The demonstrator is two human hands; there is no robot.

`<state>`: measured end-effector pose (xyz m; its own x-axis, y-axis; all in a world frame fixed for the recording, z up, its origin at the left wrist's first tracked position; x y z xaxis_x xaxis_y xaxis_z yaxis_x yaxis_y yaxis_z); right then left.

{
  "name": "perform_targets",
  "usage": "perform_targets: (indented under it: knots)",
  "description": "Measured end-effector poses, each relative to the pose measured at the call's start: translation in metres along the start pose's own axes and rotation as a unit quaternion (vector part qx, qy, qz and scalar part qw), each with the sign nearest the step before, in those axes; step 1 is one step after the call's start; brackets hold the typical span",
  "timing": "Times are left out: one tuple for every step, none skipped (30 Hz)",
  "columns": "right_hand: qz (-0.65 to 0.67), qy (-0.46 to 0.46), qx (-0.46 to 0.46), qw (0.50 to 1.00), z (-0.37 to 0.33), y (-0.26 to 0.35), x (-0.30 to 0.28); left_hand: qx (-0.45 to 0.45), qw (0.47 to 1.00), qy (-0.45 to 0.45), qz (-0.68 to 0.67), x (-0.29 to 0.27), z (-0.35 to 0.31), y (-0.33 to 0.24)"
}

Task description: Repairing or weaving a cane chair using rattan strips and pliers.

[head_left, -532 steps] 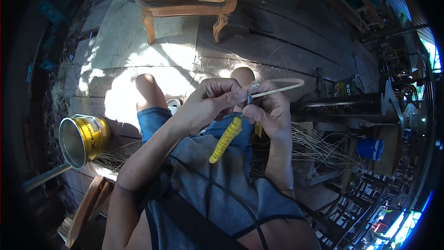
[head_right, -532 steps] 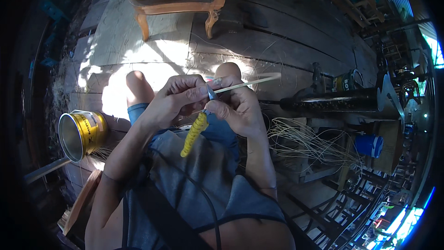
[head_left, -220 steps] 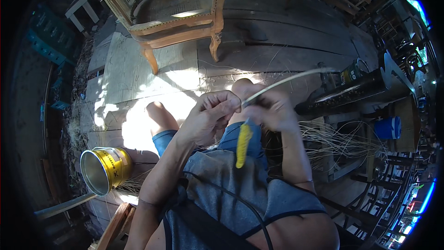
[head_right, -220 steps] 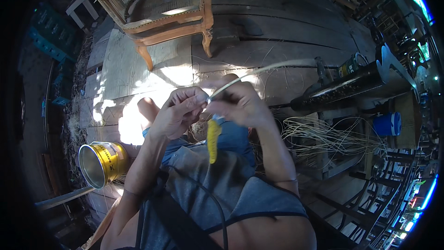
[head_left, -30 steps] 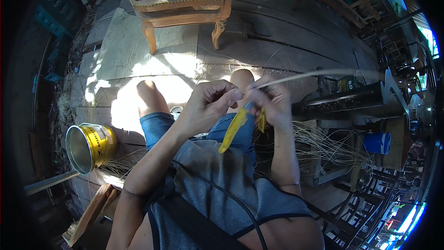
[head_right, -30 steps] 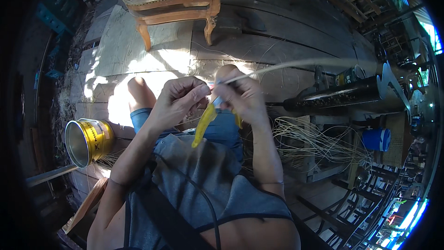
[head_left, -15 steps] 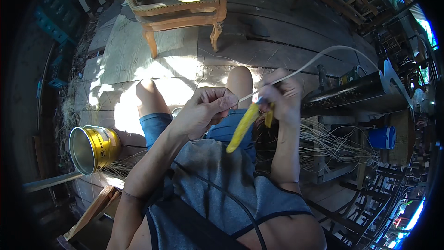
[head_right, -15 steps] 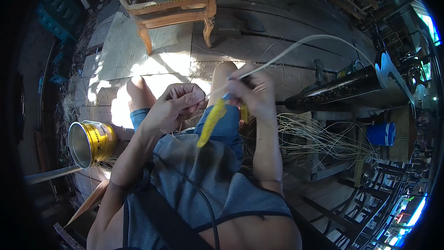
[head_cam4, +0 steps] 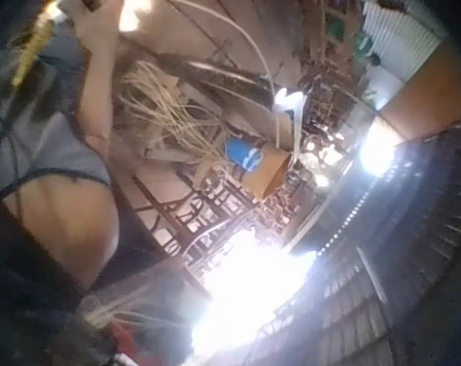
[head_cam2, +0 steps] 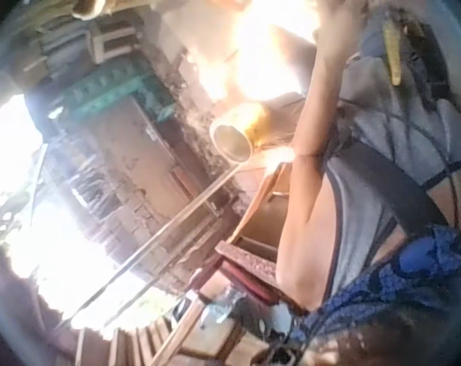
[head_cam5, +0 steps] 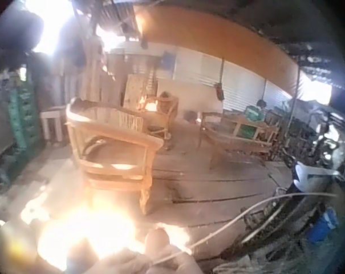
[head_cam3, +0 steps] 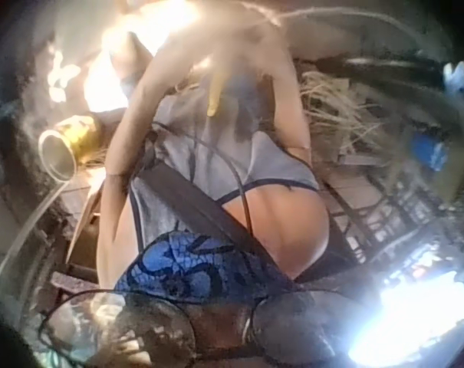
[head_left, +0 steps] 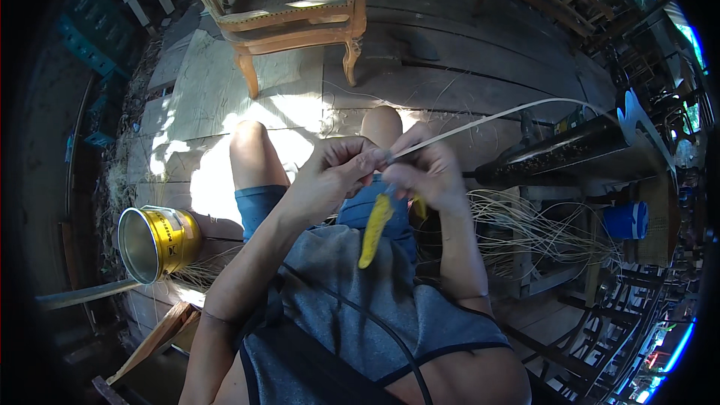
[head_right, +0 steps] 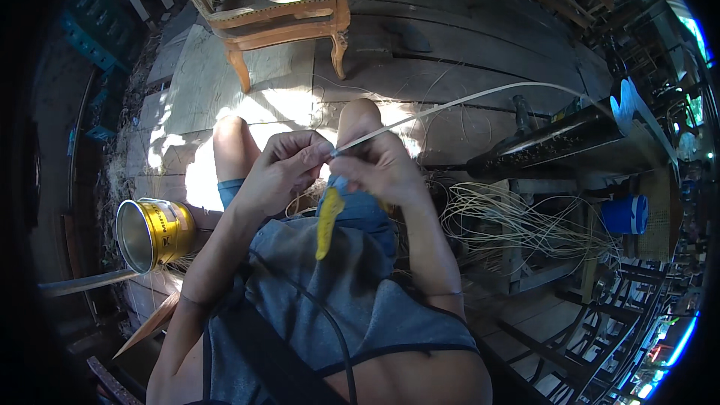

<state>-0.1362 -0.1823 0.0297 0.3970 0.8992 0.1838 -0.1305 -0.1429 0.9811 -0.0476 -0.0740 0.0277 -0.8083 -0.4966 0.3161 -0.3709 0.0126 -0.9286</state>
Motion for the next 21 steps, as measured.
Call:
perform_targets:
  knots:
    - [0.038,0.004,0.021,0.999,0.000,-0.002,0.009,-0.020,0.999,0.009,-0.049,0.002,0.002,0.001]
    - [0.034,0.001,0.001,0.999,0.001,-0.001,0.007,-0.022,0.998,0.010,-0.052,0.000,0.004,0.003]
    - [0.032,0.000,-0.017,0.999,0.001,-0.001,0.006,-0.039,0.993,0.045,-0.100,0.000,0.004,0.007]
    - [0.032,0.001,-0.012,0.999,0.002,-0.003,-0.001,-0.056,0.984,0.081,-0.148,0.001,0.003,0.010]
    - [0.017,-0.053,-0.044,0.998,0.005,0.000,-0.019,-0.059,0.983,0.079,-0.152,-0.002,0.002,0.012]
    - [0.001,-0.108,-0.077,0.991,0.008,0.007,-0.031,-0.053,0.987,0.080,-0.133,-0.004,0.002,0.013]
    - [-0.002,-0.111,-0.074,0.991,0.010,0.009,-0.033,-0.047,0.989,0.082,-0.113,-0.007,0.002,0.014]
    - [0.016,-0.104,-0.068,0.992,0.012,0.012,-0.033,-0.050,0.989,0.074,-0.116,-0.011,0.005,0.018]
    - [0.034,-0.099,-0.064,0.992,0.014,0.015,-0.034,-0.053,0.988,0.080,-0.119,-0.008,0.009,0.017]
    - [0.004,-0.094,-0.029,0.995,0.014,0.008,-0.027,-0.028,0.995,0.049,-0.083,-0.006,0.016,0.012]
    - [-0.012,-0.060,-0.021,0.998,0.014,0.001,-0.017,-0.003,0.999,0.022,-0.047,-0.005,0.021,0.007]
    - [-0.031,-0.085,0.052,0.995,0.011,-0.006,-0.004,0.016,0.999,0.008,-0.027,-0.004,0.026,0.003]
    - [-0.017,-0.051,0.057,0.997,0.012,-0.007,-0.001,0.030,0.999,0.003,-0.010,-0.004,0.026,0.002]
    - [0.004,-0.073,0.041,0.997,0.017,-0.010,-0.006,0.011,0.998,-0.005,0.055,-0.012,0.026,-0.001]
    - [0.014,-0.090,-0.012,0.996,0.021,-0.009,-0.014,0.013,0.996,-0.008,0.084,-0.021,0.025,0.007]
    - [0.046,-0.142,-0.011,0.989,0.021,-0.011,-0.031,-0.012,0.998,-0.012,0.060,-0.032,0.024,0.016]
    - [0.080,-0.189,-0.014,0.979,0.018,-0.014,-0.051,-0.039,0.998,-0.011,0.040,-0.044,0.024,0.024]
    - [0.089,-0.206,-0.016,0.974,0.014,-0.017,-0.064,-0.046,0.998,-0.005,0.030,-0.055,0.019,0.022]
    - [0.085,-0.223,0.005,0.971,0.000,-0.031,-0.085,-0.072,0.997,0.019,-0.009,-0.057,0.028,0.035]
    - [0.083,-0.238,0.028,0.967,-0.017,-0.047,-0.101,-0.068,0.997,-0.004,0.045,-0.057,0.034,0.047]
    - [0.087,-0.260,0.028,0.961,-0.031,-0.061,-0.109,-0.060,0.992,-0.037,0.106,-0.055,0.039,0.045]
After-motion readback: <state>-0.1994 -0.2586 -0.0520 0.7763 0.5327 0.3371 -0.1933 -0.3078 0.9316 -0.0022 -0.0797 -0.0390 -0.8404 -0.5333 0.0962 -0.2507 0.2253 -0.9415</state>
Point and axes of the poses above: each hand's wrist, its own z-axis towards the middle knuckle, its own x-axis out of the palm, y = z × x, the point moved 6 cm from there along z, towards the middle knuckle, and after that the axes turned 8 degrees about -y, right-handed, at the moved point
